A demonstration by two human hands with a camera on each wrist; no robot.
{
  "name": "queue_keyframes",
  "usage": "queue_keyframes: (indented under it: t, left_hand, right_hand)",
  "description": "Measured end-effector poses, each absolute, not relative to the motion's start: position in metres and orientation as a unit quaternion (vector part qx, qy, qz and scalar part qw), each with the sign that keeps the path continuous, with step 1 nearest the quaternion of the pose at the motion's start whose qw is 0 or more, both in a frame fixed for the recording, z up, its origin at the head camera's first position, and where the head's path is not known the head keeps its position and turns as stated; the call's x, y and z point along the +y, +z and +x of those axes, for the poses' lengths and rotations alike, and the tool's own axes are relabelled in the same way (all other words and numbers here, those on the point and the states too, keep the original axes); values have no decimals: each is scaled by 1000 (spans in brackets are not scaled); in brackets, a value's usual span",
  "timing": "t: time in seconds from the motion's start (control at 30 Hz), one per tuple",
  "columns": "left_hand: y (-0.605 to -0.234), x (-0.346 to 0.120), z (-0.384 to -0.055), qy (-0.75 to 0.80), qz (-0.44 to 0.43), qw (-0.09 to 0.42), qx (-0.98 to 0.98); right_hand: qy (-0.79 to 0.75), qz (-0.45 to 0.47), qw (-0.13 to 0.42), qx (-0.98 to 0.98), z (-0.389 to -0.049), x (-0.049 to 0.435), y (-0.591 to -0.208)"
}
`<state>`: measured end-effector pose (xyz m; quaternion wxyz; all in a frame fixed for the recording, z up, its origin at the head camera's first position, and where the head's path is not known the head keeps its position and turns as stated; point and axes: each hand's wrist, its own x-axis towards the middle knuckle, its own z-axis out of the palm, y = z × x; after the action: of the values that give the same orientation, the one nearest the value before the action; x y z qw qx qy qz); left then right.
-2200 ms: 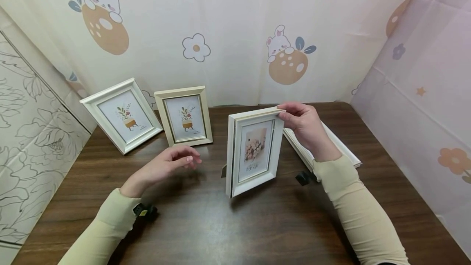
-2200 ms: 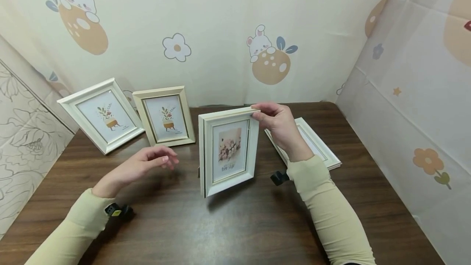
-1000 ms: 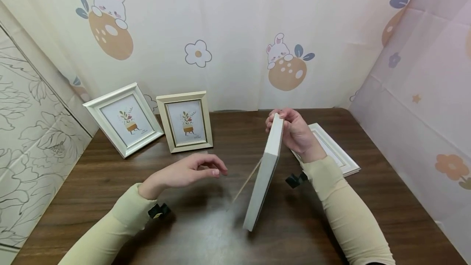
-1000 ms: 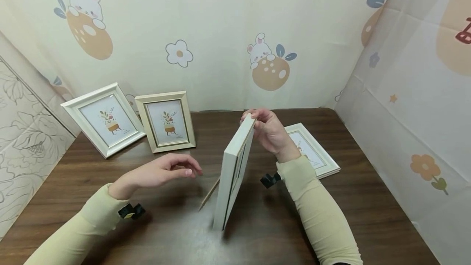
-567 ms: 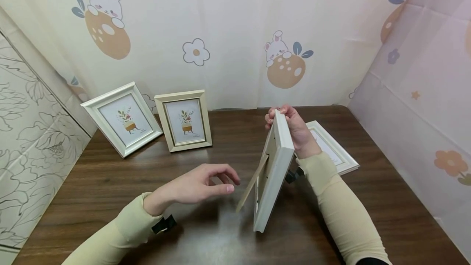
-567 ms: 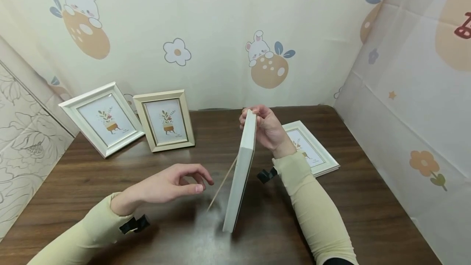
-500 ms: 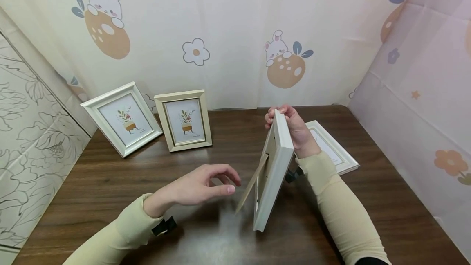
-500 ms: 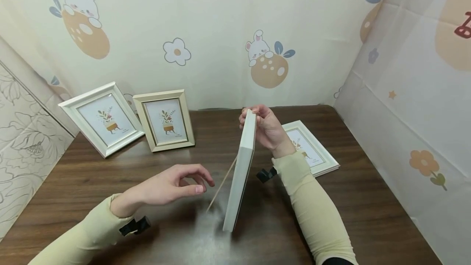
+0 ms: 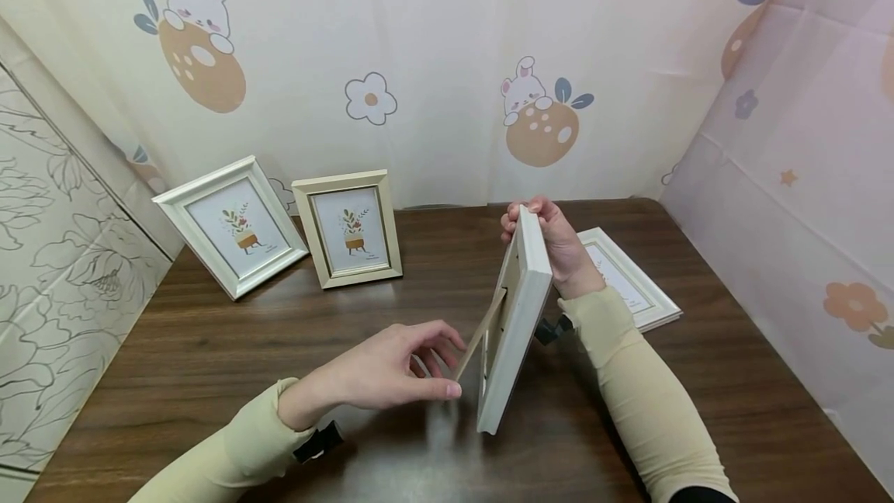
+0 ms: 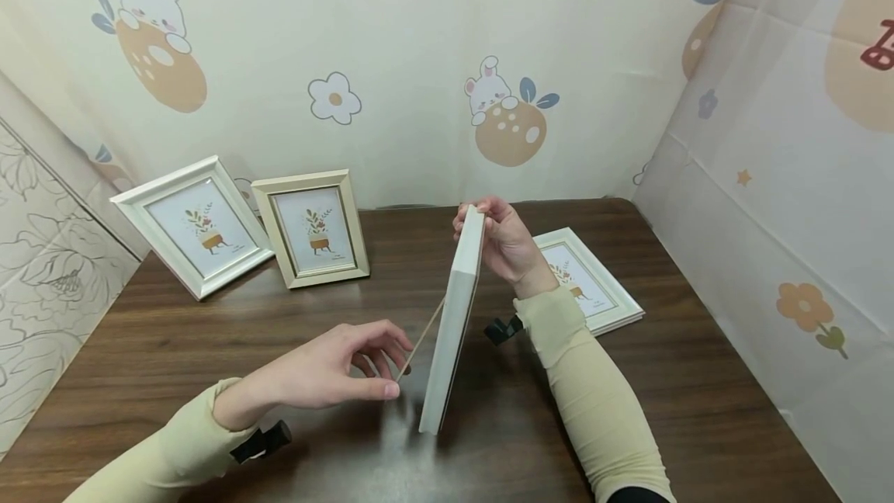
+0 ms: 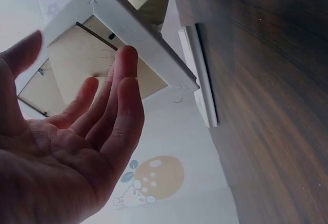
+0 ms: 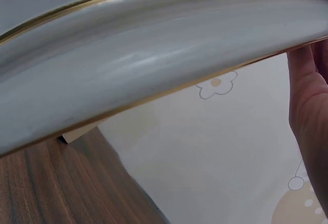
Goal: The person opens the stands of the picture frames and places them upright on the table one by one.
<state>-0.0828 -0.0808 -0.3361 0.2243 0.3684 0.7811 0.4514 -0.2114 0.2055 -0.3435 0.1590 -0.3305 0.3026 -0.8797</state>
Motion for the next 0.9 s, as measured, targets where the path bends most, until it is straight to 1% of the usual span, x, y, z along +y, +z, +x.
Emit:
queue_keyframes:
  t: [0.33, 0.5, 0.7, 0.9]
  left_hand:
    - [-333, -86, -84, 457, 361, 213, 785]
    - [-331, -91, -86, 469, 356, 197, 784]
    - [-329, -93, -89, 471, 357, 186, 785]
    - [-328, -93, -93, 471, 354, 178, 788]
  right_hand:
    - [-882, -335, 172, 283, -210, 208, -344]
    - [-880, -335, 171, 291, -209, 210, -343]
    - [-874, -331, 201, 294, -209, 213, -343]
    - [-855, -331, 213, 338, -209, 214, -341]
